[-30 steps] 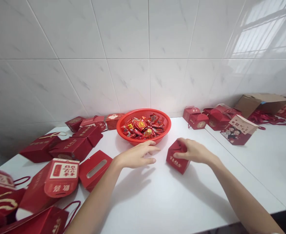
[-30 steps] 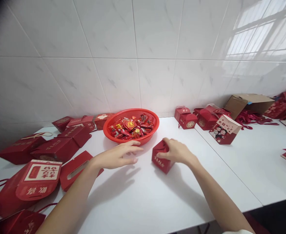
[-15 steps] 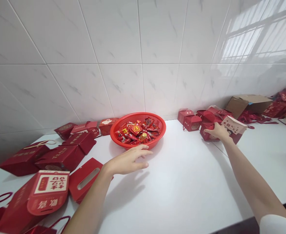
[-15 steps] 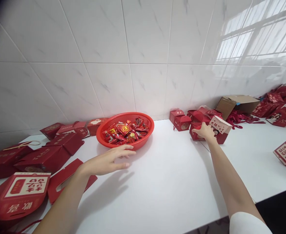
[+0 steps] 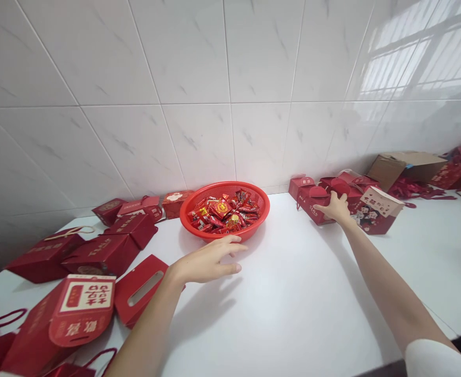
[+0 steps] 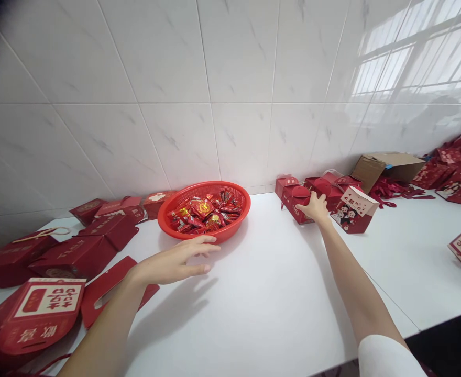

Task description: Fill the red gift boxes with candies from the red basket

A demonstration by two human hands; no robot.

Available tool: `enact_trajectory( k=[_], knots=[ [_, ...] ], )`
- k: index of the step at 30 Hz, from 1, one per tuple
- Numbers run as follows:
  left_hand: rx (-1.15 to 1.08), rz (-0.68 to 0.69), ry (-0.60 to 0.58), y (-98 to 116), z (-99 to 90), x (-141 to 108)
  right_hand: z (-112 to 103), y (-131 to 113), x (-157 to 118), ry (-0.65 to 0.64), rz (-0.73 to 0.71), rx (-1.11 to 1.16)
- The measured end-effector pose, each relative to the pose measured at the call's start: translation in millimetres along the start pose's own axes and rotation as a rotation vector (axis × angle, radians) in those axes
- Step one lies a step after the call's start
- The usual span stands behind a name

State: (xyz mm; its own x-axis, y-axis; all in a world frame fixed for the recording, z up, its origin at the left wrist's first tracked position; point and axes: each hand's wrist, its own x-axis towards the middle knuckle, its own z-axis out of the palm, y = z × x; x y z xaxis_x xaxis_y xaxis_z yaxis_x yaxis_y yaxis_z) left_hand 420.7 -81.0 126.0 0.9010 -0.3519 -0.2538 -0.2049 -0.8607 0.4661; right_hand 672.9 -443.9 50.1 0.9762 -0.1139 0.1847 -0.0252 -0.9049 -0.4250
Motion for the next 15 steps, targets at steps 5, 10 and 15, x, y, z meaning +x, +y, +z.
enact_trajectory(
  k=[5,10,15],
  knots=[
    [-0.017,0.003,-0.007,-0.3,-0.7,1.8,1.0,-26.6,-20.4,0.180,-0.034,-0.018],
    [-0.023,0.013,-0.012,0.7,1.1,4.3,35.5,-64.5,-21.8,-0.103,-0.534,0.163],
    [-0.057,-0.030,-0.011,-0.3,3.5,0.5,74.0,-86.3,14.9,-0.287,-0.428,0.283]
  ],
)
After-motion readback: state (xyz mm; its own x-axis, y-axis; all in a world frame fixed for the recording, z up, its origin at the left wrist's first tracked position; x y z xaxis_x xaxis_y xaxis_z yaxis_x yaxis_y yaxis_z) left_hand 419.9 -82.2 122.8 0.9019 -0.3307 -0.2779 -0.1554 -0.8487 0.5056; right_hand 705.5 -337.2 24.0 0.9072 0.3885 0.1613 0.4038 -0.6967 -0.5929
